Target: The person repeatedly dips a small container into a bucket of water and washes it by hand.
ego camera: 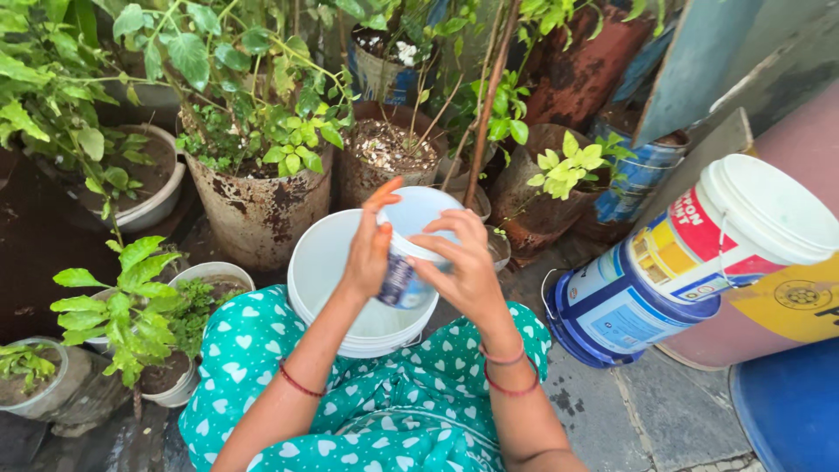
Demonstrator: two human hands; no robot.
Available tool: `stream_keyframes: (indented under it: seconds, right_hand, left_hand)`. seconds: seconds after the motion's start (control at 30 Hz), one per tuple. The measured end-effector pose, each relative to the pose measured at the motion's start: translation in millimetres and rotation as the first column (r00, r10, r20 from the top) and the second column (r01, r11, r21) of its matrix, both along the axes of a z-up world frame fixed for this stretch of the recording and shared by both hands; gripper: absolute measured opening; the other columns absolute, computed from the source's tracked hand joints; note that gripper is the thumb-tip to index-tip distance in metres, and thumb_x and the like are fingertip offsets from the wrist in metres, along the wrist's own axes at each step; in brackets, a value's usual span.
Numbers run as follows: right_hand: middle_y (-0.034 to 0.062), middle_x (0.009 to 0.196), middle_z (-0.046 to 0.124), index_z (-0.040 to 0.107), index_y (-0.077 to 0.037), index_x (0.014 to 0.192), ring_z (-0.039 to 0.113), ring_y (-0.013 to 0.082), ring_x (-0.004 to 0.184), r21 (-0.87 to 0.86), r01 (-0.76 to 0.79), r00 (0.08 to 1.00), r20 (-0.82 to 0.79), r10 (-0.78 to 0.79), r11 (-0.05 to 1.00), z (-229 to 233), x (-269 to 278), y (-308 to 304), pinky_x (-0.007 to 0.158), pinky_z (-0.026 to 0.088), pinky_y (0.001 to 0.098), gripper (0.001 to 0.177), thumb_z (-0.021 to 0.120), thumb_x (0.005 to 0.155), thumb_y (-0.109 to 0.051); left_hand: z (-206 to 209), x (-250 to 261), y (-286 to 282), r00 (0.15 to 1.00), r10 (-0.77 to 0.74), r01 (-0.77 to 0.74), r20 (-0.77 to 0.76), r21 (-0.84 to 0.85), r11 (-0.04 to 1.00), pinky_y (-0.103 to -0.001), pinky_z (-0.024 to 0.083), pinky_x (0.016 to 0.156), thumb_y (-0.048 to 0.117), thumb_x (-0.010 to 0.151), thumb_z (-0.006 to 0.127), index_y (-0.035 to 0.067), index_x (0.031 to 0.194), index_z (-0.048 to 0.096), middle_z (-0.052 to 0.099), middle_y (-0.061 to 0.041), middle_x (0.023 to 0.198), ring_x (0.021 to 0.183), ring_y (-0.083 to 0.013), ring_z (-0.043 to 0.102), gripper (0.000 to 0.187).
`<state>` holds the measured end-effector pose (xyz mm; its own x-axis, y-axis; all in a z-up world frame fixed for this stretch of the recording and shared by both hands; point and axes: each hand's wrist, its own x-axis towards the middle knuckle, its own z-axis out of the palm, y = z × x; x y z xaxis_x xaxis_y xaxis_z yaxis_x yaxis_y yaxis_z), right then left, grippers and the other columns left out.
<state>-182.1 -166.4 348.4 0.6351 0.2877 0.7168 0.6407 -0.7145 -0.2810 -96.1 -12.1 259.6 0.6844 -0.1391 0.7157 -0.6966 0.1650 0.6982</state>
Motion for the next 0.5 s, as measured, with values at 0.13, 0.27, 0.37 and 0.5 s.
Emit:
stream_keyframes:
  seconds: [0.13,0.27,0.37,0.5]
  right_hand:
    - [0.0113,0.128,0.064,0.075,-0.013,0.098,0.049,0.0388,0.137,0.141,0.071,0.966,0.236,-0.103,0.987,20,-42,-10,0.12,0.037,0.0523,0.026,0.086,0.078,-0.025]
    - [0.0126,0.134,0.063,0.075,-0.015,0.098,0.048,0.0387,0.143,0.181,0.175,0.883,0.406,-0.236,0.968,31,-62,-25,0.123,0.039,0.0564,0.028,0.089,0.078,-0.028]
    - [0.0112,0.136,0.06,0.073,-0.015,0.098,0.047,0.0382,0.144,0.189,0.195,0.83,0.491,-0.265,0.962,44,-76,-36,0.124,0.041,0.0595,0.027,0.088,0.081,-0.03]
    - [0.0045,0.14,0.053,0.065,-0.021,0.101,0.046,0.0382,0.147,0.217,0.218,0.695,0.65,-0.308,0.951,68,-93,-51,0.117,0.043,0.0634,0.029,0.078,0.091,-0.045]
  left_hand:
    - [60,-46,-26,0.991,-0.076,0.081,0.114,-0.039,0.996,-0.046,0.031,0.129,0.048,0.113,0.032,0.006,0.137,0.055,0.044,-0.024,0.163,0.155,-0.0381,0.041,0.053]
    - [100,-69,-42,0.968,-0.11,0.118,0.226,-0.022,0.993,-0.047,0.033,0.129,0.048,0.114,0.029,0.006,0.137,0.058,0.043,-0.025,0.162,0.156,-0.0397,0.041,0.055]
    - [127,-79,-52,0.938,-0.14,0.147,0.317,0.003,0.989,-0.048,0.032,0.13,0.048,0.115,0.028,0.007,0.139,0.057,0.043,-0.025,0.162,0.158,-0.042,0.039,0.054]
    - [166,-87,-65,0.796,-0.127,0.105,0.591,0.072,0.992,-0.05,0.033,0.128,0.05,0.114,0.034,0.019,0.14,0.059,0.046,-0.016,0.16,0.152,-0.0407,0.041,0.048]
